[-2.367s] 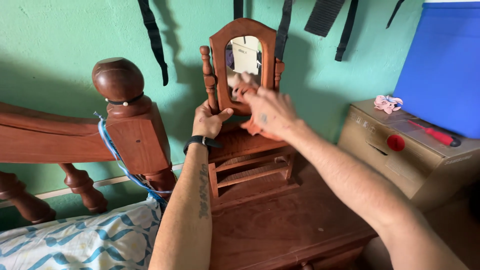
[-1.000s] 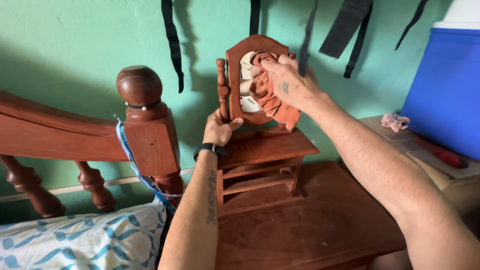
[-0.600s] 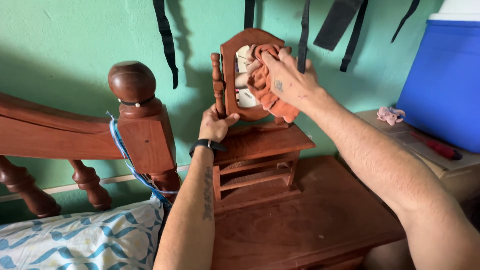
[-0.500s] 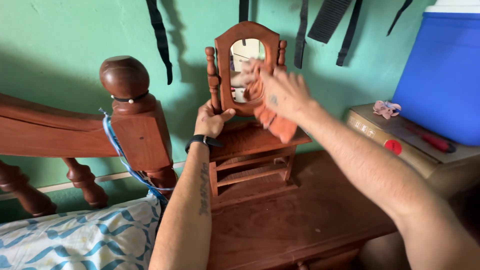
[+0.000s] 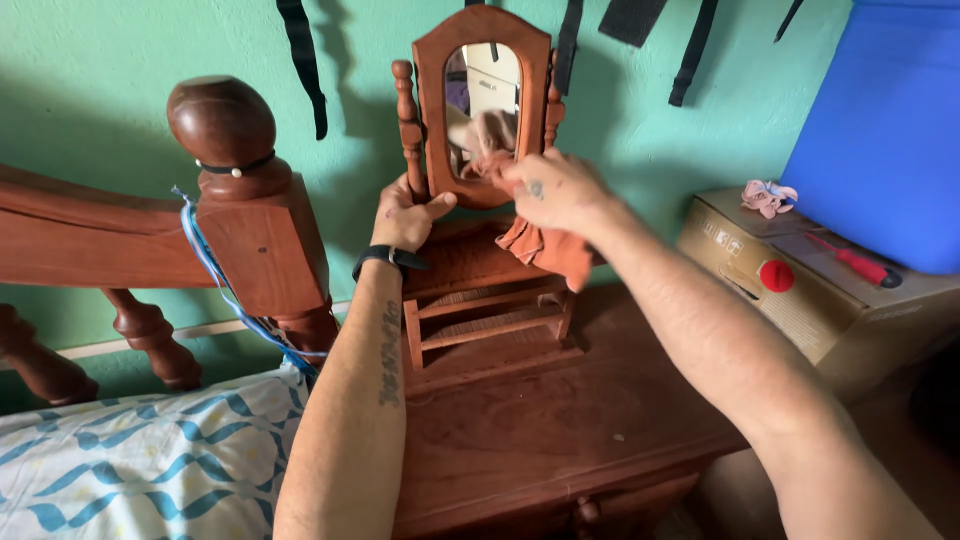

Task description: Cleaning a small wooden vanity mirror and a jewelry box using a cloth.

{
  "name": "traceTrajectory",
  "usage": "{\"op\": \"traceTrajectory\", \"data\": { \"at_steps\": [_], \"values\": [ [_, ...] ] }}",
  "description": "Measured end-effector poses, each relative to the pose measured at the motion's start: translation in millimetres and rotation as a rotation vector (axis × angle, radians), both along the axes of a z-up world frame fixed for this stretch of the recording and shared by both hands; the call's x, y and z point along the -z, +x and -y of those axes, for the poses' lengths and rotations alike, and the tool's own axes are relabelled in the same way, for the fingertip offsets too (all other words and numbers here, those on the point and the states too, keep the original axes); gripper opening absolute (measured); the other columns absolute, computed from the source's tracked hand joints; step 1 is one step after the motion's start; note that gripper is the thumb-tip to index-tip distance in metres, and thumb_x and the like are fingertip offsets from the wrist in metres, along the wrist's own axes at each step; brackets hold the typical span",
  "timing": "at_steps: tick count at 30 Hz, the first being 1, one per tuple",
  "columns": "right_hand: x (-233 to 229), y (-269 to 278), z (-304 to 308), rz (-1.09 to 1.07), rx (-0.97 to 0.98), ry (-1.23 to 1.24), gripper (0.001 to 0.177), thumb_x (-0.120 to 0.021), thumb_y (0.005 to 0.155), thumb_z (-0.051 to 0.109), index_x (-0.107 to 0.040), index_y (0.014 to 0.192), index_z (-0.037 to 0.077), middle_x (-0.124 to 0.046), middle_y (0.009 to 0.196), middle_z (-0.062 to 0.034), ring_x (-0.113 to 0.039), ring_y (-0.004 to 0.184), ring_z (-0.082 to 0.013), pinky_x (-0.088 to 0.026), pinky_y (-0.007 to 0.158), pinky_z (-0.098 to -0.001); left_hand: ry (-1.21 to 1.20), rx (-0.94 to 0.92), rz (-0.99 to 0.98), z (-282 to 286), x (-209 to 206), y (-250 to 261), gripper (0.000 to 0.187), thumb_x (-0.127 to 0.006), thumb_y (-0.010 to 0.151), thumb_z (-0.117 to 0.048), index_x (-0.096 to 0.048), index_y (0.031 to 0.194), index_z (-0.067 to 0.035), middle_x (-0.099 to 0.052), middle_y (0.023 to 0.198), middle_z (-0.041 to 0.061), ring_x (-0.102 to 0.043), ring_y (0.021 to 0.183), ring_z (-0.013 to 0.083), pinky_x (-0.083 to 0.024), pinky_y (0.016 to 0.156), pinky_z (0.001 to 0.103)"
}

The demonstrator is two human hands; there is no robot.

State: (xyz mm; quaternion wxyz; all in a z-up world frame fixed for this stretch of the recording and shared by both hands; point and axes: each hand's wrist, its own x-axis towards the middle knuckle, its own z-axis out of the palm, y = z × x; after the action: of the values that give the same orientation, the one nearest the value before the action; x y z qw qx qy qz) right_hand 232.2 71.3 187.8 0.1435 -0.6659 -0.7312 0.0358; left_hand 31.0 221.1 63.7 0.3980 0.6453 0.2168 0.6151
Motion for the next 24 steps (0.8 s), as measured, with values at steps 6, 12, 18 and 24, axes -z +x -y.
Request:
{"op": "traceTrajectory", "data": {
  "at_steps": [6,12,18,24],
  "values": [
    [4,49,48,-0.021,0.049,-0.133,0.034,-0.056,0.097,0.023,-0.072,0.127,0.031,-0.064,0.141,0.0073,-0.061,0.119,-0.0161,-0.036,0.115,-0.0544,0.007,0.014,0.021,2,-1,0,0.033,-0.078,0.086,0.005,-0.067,0.116,-0.002,-0.075,0.108,0.002,-0.069,0.097,0.0106,-0.056,0.092,0.028],
    [98,167,76,0.295,-0.021,0.751,0.027,-0.07,0.082,0.016,-0.082,0.104,0.026,-0.059,0.118,-0.0109,-0.045,0.123,-0.0402,-0.03,0.111,-0.061,0.063,-0.036,-0.078,6,-6,-7,0.038,-0.079,0.088,0.004,-0.065,0.123,0.0,-0.074,0.117,0.006,-0.07,0.107,0.0148,-0.057,0.099,0.031],
    [214,193,69,0.22,0.06,0.503,0.021,-0.073,0.08,0.016,-0.08,0.099,0.024,-0.06,0.116,-0.0048,-0.05,0.118,-0.0314,-0.039,0.096,-0.0509,0.307,-0.181,-0.233,53,-14,-24,0.083,-0.093,0.085,-0.012,-0.037,0.141,0.012,-0.051,0.141,0.027,-0.052,0.13,0.0347,-0.045,0.109,0.043],
    [264,200,91,0.271,-0.089,0.568,0.027,-0.073,0.065,0.015,-0.078,0.091,0.018,-0.061,0.12,-0.0164,-0.054,0.116,-0.0368,-0.04,0.098,-0.0539,0.11,-0.56,-0.73,248,-22,-44,0.055,-0.083,0.091,-0.037,-0.059,0.121,0.002,-0.066,0.109,0.021,-0.065,0.097,0.0308,-0.055,0.08,0.043]
  ]
}}
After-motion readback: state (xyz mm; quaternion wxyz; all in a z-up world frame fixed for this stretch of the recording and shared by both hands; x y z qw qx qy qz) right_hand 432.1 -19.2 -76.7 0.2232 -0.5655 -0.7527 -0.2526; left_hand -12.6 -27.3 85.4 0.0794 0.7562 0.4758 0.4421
